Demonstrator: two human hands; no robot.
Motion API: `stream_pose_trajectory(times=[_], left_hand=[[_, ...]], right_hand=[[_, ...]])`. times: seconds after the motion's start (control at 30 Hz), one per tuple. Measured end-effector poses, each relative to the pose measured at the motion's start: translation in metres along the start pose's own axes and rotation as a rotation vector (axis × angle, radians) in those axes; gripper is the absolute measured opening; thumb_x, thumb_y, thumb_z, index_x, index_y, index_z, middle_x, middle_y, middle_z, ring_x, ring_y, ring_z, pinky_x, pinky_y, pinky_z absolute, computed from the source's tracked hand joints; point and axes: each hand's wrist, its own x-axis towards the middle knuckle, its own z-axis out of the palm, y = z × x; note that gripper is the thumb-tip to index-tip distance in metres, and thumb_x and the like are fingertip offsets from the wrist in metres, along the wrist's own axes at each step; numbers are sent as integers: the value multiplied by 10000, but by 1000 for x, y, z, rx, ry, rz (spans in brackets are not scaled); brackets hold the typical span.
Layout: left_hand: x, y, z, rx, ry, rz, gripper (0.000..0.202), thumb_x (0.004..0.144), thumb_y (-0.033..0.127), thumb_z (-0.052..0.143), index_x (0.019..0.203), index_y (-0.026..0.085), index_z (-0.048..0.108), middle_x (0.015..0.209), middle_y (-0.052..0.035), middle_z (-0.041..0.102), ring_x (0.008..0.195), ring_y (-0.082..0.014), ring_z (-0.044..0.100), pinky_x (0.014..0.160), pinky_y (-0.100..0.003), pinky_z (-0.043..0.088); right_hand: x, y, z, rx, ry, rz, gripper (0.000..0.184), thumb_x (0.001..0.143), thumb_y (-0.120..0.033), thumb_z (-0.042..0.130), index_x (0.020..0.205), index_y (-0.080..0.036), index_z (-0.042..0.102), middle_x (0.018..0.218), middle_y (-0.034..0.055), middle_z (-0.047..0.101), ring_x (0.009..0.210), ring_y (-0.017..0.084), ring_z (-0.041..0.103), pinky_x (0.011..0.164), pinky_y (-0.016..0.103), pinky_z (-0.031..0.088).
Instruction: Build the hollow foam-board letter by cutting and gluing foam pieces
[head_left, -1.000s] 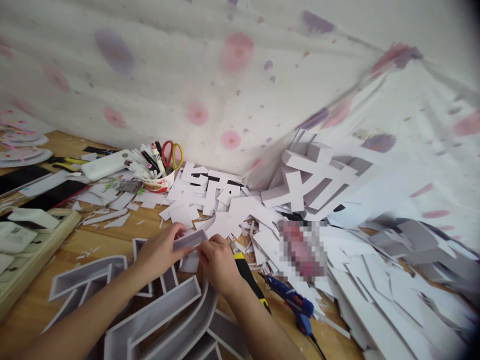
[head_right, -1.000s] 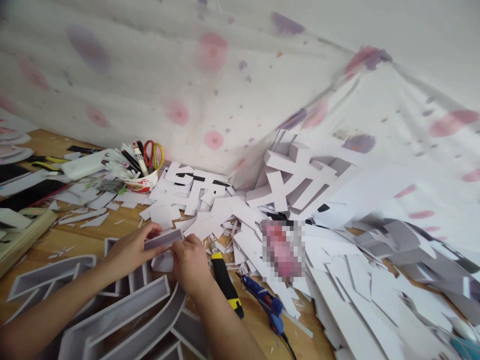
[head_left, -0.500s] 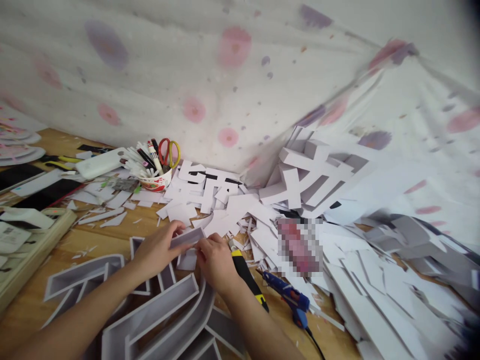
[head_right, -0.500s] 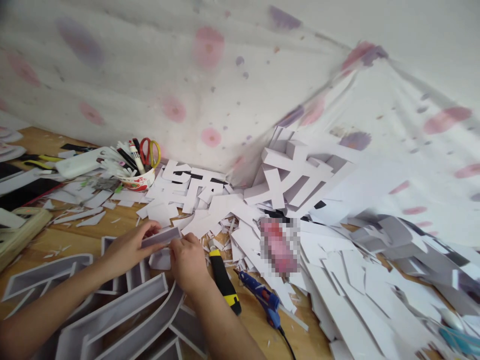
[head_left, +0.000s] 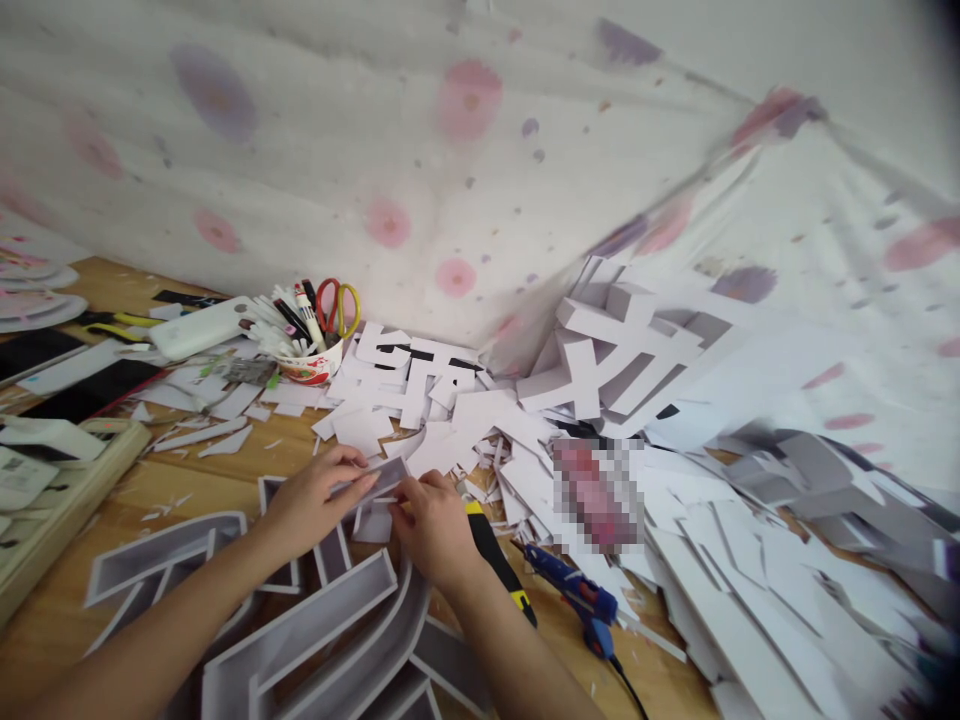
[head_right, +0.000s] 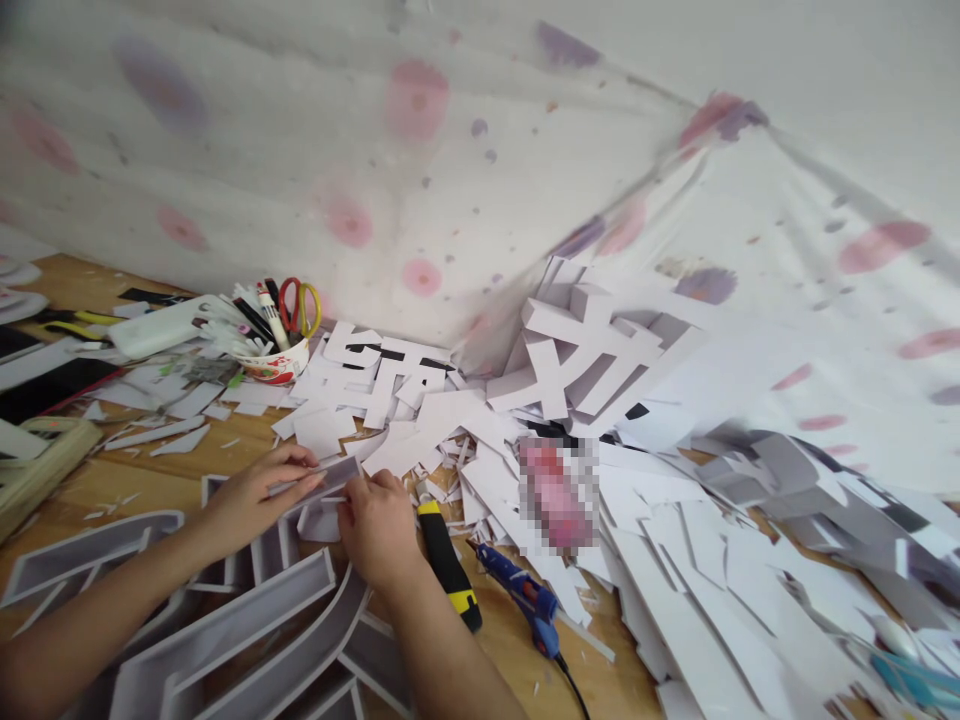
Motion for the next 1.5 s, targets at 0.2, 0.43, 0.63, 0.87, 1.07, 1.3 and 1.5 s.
stream_pose_trajectory(times=[0.2,0.43,0.63,0.87,1.07,1.3,1.5], left_hand=[[1,2,2,59,-56,2,300,790,459,527,742,243,729,983,-44,594,862,-180,595,747,-296,481],[4,2,5,27,-82,-32,224,754,368,588,626,235,715,995,-44,597,827,-173,587,770,-311,465],[7,1,7,-9,-123,-93,198,739,339,600,617,239,719,1009,-36,603,798,-160,596,785,-305,452],[8,3,5,-9,-134,-93,225,735,359,592,595,228,711,1003,-47,600,781,-163,586,767,-317,457],[8,4,3,-11,-144,-113,217,729,375,587,637,236,725,1015,-60,618,864,-202,605,777,-333,463],[12,3,-6,-113,-120,-92,319,775,478,515,796,231,715,893,-50,693,851,-201,638,774,-310,495],[15,-1,-18,-144,-64,-169,342,773,473,469,844,221,690,919,-54,722,845,-211,662,766,-316,513]], right_hand=[[0,-1,-2,-33,16,7,33,786,-182,595,806,-206,604,758,20,665,822,186,551,718,264,396],[3,-2,-3,-70,-15,22,26,799,-218,605,794,-203,625,726,32,642,799,181,566,691,256,393],[1,-2,-2,-79,-12,54,54,801,-248,616,786,-215,656,723,24,631,780,164,580,678,241,381],[2,-1,-1,-78,5,51,59,804,-249,616,781,-229,667,718,15,630,774,158,590,676,233,381],[2,-4,-2,-103,-27,80,64,801,-251,612,799,-222,669,760,33,640,774,165,595,670,241,396],[-4,-4,-25,89,57,98,110,796,-274,638,889,-216,649,821,23,666,850,162,590,739,238,416],[-35,9,-53,92,117,190,44,797,-187,617,813,-211,649,786,21,660,820,161,592,708,224,413]])
